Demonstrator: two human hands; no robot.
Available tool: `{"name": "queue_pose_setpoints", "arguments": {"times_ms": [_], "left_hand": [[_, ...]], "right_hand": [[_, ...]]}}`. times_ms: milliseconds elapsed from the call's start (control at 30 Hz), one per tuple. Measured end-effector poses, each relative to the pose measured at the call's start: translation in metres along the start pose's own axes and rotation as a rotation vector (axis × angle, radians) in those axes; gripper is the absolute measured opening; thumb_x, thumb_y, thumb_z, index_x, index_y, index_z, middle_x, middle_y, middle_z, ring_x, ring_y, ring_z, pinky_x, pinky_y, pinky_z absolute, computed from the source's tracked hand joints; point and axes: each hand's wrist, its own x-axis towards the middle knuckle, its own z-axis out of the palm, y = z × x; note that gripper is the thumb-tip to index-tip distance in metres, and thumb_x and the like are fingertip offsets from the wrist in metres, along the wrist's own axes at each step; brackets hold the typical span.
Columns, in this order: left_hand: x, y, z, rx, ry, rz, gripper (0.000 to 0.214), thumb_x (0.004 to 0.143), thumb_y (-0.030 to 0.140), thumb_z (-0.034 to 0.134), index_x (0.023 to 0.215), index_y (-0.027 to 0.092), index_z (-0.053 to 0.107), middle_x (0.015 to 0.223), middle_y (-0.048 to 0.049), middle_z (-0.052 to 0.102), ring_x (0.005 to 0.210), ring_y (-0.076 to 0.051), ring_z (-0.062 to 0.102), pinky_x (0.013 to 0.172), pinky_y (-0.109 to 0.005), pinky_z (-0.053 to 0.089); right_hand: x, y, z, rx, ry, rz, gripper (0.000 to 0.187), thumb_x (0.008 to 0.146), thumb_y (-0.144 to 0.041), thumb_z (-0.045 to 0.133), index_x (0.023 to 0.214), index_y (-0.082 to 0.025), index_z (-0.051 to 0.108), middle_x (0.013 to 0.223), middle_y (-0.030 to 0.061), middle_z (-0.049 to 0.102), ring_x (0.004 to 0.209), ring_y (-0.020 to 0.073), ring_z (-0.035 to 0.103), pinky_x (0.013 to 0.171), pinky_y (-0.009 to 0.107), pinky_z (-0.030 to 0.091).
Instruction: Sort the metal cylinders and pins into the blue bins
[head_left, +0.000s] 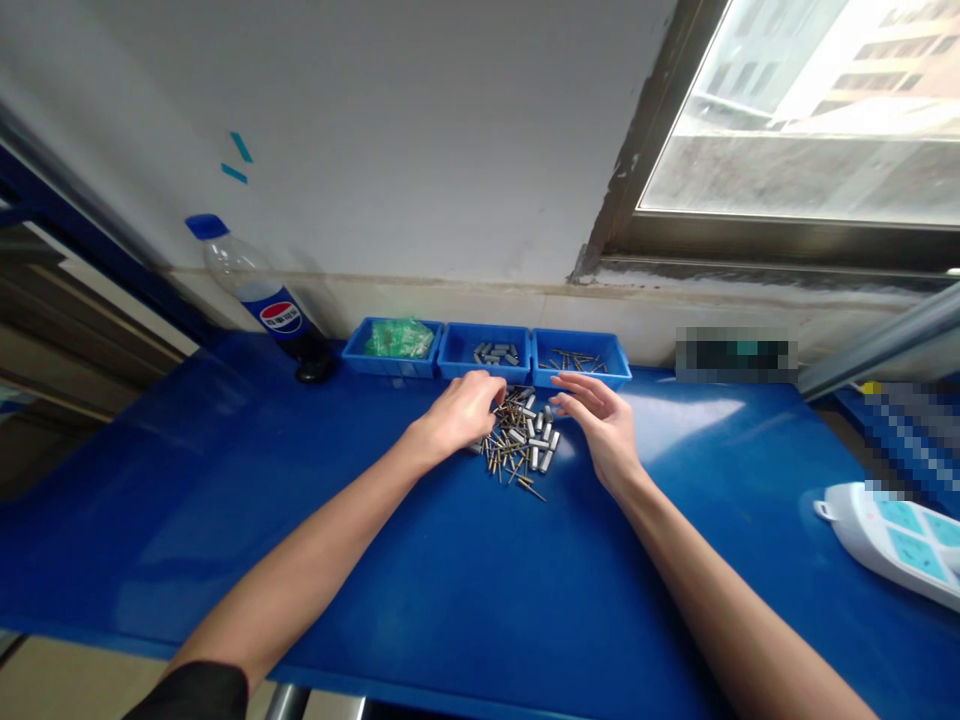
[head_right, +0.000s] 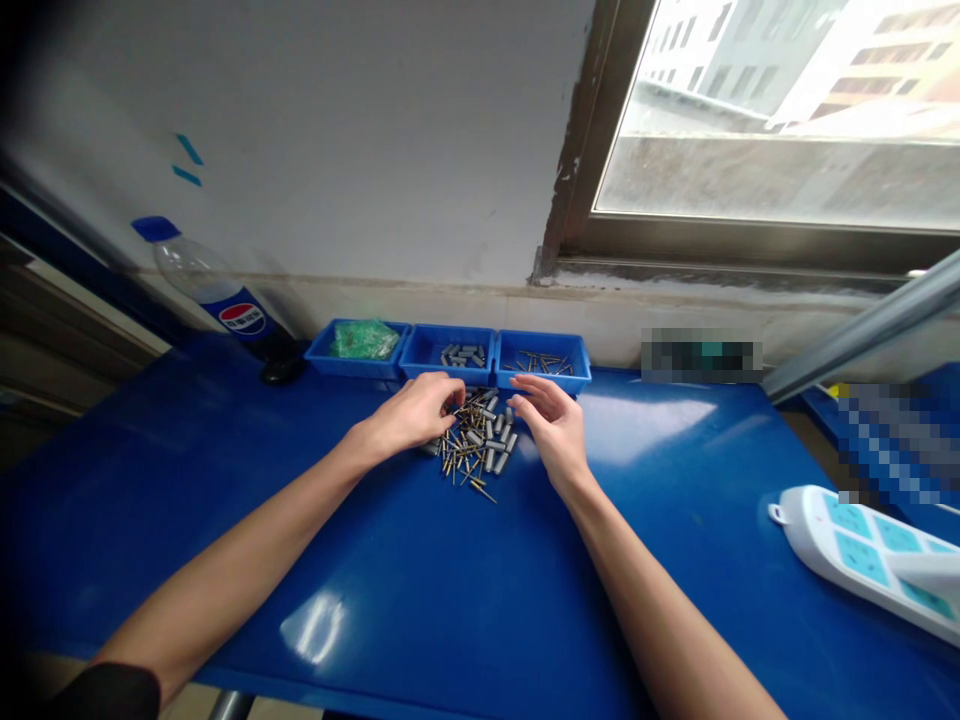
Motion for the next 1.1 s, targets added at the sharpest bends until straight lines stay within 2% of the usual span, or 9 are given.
{"name": "queue_pose_setpoints", "arguments": {"times_ms": [333, 567, 700, 867, 1100], "left_hand": [[0.004, -0.001, -0.001, -0.139, 0.091, 0.041, 0.031, 0.069, 0.0, 0.061, 0.094, 0.014, 0.074, 0.088, -0.0076, 0.074, 0.075, -0.019, 0.066, 0.069, -0.03, 0.05], [0.005, 0.008, -0.016, -0.621, 0.17, 0.146, 0.017, 0.078, 0.01, 0.067, 0.092, 0.015, 0.076, 0.084, -0.0039, 0.078, 0.078, -0.016, 0.074, 0.075, -0.026, 0.057], [0.006, 0.014, -0.018, -0.824, 0.183, 0.148, 0.014, 0.078, 0.017, 0.073, 0.091, 0.014, 0.077, 0.086, -0.0055, 0.079, 0.08, -0.017, 0.076, 0.076, -0.026, 0.061], [0.005, 0.015, -0.018, -0.88, 0.191, 0.143, 0.012, 0.077, 0.019, 0.075, 0.088, 0.014, 0.079, 0.086, -0.0066, 0.08, 0.081, -0.019, 0.077, 0.079, -0.028, 0.061], [0.005, 0.013, -0.018, -0.821, 0.119, 0.165, 0.014, 0.078, 0.02, 0.075, 0.091, 0.014, 0.078, 0.087, -0.0073, 0.08, 0.081, -0.019, 0.076, 0.077, -0.029, 0.061]], "right_hand": [[0.001, 0.001, 0.0, 0.019, -0.005, 0.004, 0.031, 0.082, -0.039, 0.083, 0.108, -0.023, 0.076, 0.115, 0.01, 0.08, 0.09, 0.0233, 0.076, 0.082, 0.04, 0.058], [-0.001, 0.0, 0.001, -0.013, -0.074, 0.009, 0.033, 0.085, -0.044, 0.08, 0.11, -0.023, 0.075, 0.096, 0.0061, 0.081, 0.083, 0.022, 0.075, 0.079, 0.038, 0.058], [-0.003, -0.004, 0.003, -0.036, -0.156, -0.001, 0.031, 0.088, -0.047, 0.078, 0.109, -0.024, 0.076, 0.093, 0.0045, 0.081, 0.084, 0.0216, 0.074, 0.081, 0.037, 0.057], [-0.005, -0.004, 0.005, 0.046, -0.24, 0.06, 0.028, 0.085, -0.045, 0.082, 0.104, -0.024, 0.079, 0.089, 0.0038, 0.081, 0.08, 0.0204, 0.074, 0.079, 0.036, 0.058], [-0.003, 0.005, 0.003, 0.127, -0.164, 0.101, 0.026, 0.078, -0.039, 0.089, 0.096, -0.023, 0.082, 0.085, 0.0039, 0.081, 0.075, 0.0191, 0.073, 0.078, 0.036, 0.059]]}}
